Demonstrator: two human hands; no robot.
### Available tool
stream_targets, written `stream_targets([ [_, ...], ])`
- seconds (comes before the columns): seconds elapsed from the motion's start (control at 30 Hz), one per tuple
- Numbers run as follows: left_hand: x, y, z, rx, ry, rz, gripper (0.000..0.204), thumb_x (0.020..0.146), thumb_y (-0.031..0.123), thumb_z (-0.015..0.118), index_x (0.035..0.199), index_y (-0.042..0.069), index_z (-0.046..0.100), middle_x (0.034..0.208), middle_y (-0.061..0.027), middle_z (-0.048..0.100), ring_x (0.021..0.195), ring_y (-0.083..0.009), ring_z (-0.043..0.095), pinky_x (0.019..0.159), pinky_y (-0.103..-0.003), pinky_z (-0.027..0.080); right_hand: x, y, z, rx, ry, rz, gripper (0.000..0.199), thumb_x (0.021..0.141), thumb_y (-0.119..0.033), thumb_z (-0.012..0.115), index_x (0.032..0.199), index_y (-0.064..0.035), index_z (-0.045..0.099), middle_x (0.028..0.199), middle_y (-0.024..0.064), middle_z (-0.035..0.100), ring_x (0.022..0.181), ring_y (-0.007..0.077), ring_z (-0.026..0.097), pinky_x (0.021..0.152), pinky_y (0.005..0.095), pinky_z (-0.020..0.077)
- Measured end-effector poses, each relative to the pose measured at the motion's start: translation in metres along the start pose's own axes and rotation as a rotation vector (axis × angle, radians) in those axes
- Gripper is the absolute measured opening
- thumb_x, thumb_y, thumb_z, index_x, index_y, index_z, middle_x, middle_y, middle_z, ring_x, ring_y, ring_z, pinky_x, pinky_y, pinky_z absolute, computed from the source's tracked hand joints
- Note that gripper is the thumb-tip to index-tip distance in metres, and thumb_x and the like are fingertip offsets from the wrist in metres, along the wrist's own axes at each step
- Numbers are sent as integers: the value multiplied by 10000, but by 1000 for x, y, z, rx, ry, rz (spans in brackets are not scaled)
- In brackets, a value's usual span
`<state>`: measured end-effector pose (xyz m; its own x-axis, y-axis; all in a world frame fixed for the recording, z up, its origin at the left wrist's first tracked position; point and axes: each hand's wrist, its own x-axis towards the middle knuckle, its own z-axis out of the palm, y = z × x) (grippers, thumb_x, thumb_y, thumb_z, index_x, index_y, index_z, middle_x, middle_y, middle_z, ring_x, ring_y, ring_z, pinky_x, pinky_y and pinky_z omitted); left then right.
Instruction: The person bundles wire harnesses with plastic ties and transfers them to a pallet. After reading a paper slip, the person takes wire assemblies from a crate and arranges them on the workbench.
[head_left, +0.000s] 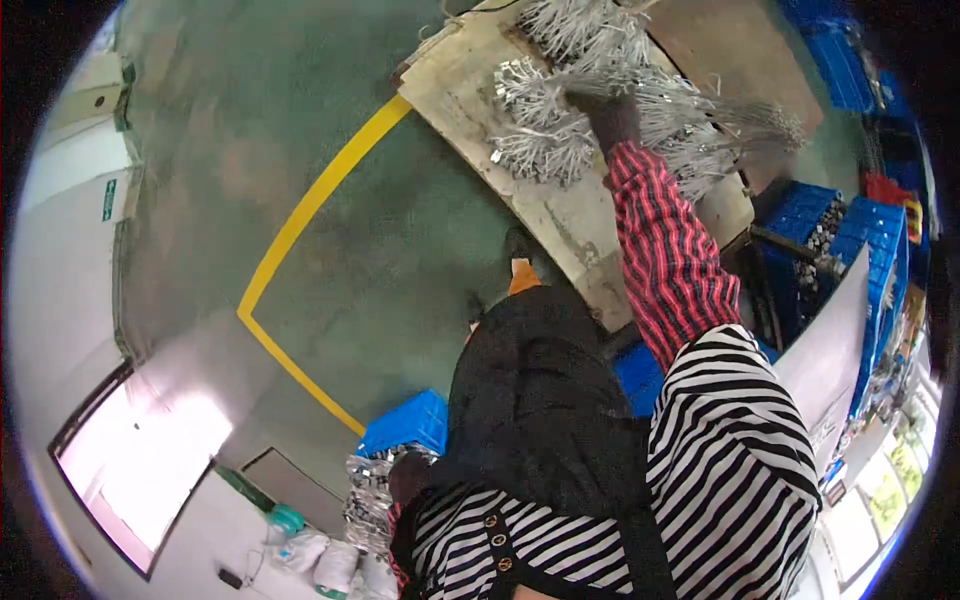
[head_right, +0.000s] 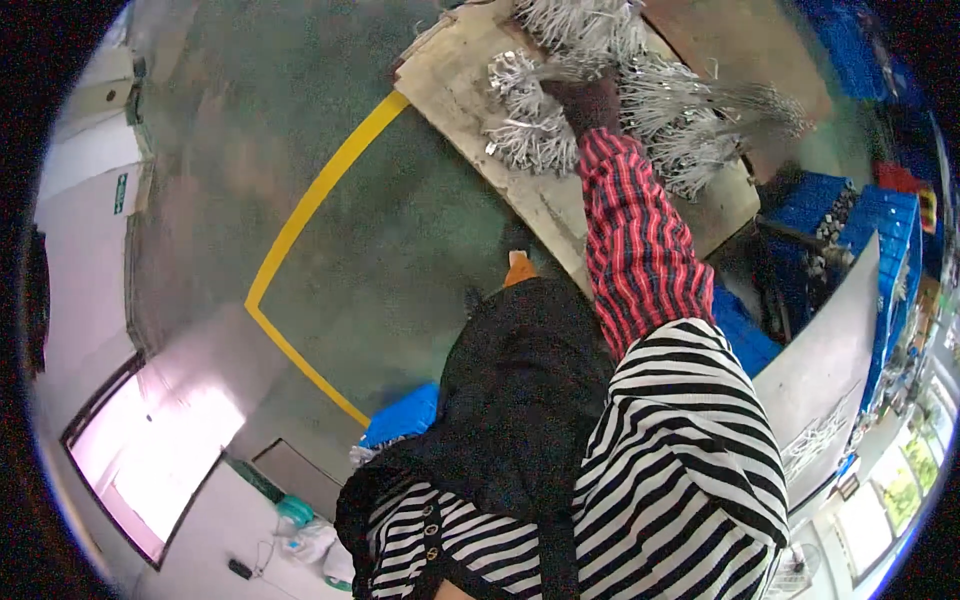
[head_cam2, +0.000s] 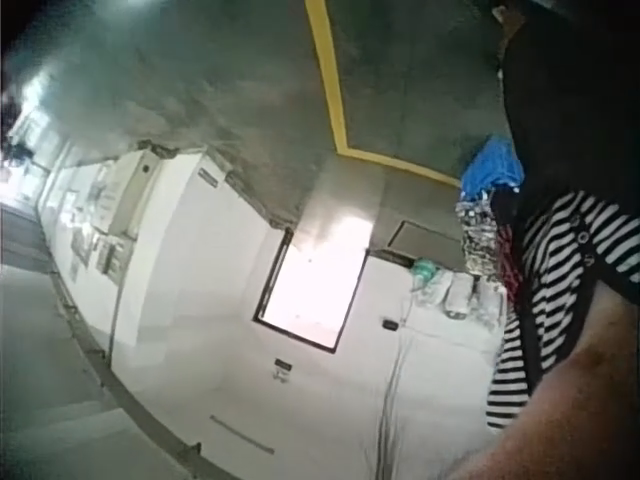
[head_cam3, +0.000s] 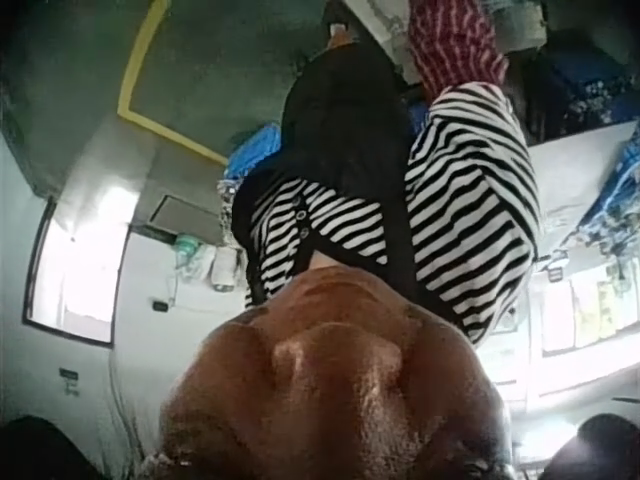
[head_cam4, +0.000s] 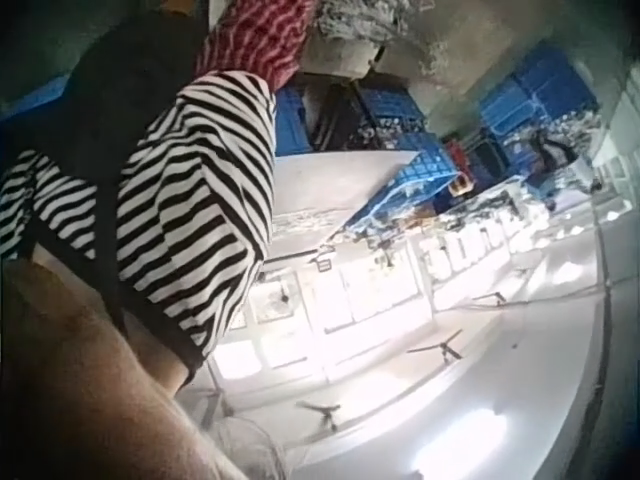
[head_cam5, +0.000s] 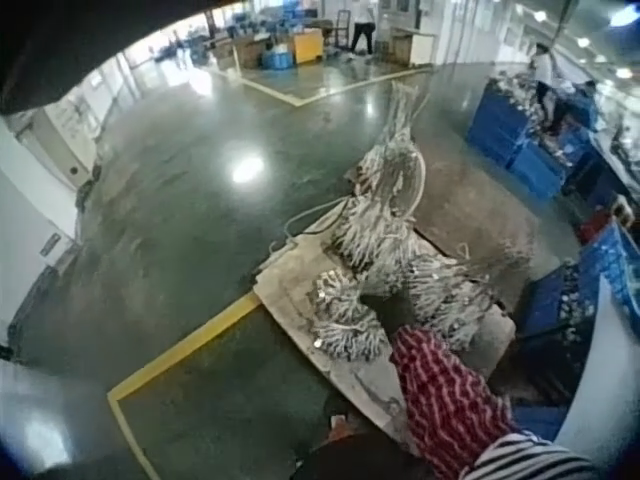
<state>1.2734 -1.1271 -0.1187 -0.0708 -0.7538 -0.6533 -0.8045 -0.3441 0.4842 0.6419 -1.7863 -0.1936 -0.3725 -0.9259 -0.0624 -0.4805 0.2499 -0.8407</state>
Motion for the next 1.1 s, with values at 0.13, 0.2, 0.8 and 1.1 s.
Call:
stream_targets([
  [0.13,167,79,6,440,113,340,297,769,312,710,923,72,630,1006,-144,657,821,-354,638,657,-483,528,-71,93,-33,-295,45,22,752,745,-387,826,1303,17,523,1114,185,690,1008,317,654,921,406,506],
  [0.2,130,45,-43,678,221,454,309,766,308,715,932,63,627,1032,-149,654,846,-357,640,671,-489,531,-134,58,-48,-239,-379,269,434,867,-401,682,981,15,638,843,105,670,759,213,634,698,347,512],
  [0.8,292,366,10,278,-578,610,294,928,342,618,942,52,661,749,-62,627,568,-150,558,521,-294,470,-853,91,-186,180,466,1022,401,878,-301,638,1197,-58,645,1142,198,665,1051,325,655,896,394,520],
  [1.1,-97,452,357,213,-1331,1319,475,991,374,514,1301,17,564,1196,-171,615,1140,-271,570,973,-371,456,-974,-7,-306,1066,1009,317,240,977,-172,550,1155,-27,623,1201,118,640,1122,246,609,978,385,480],
])
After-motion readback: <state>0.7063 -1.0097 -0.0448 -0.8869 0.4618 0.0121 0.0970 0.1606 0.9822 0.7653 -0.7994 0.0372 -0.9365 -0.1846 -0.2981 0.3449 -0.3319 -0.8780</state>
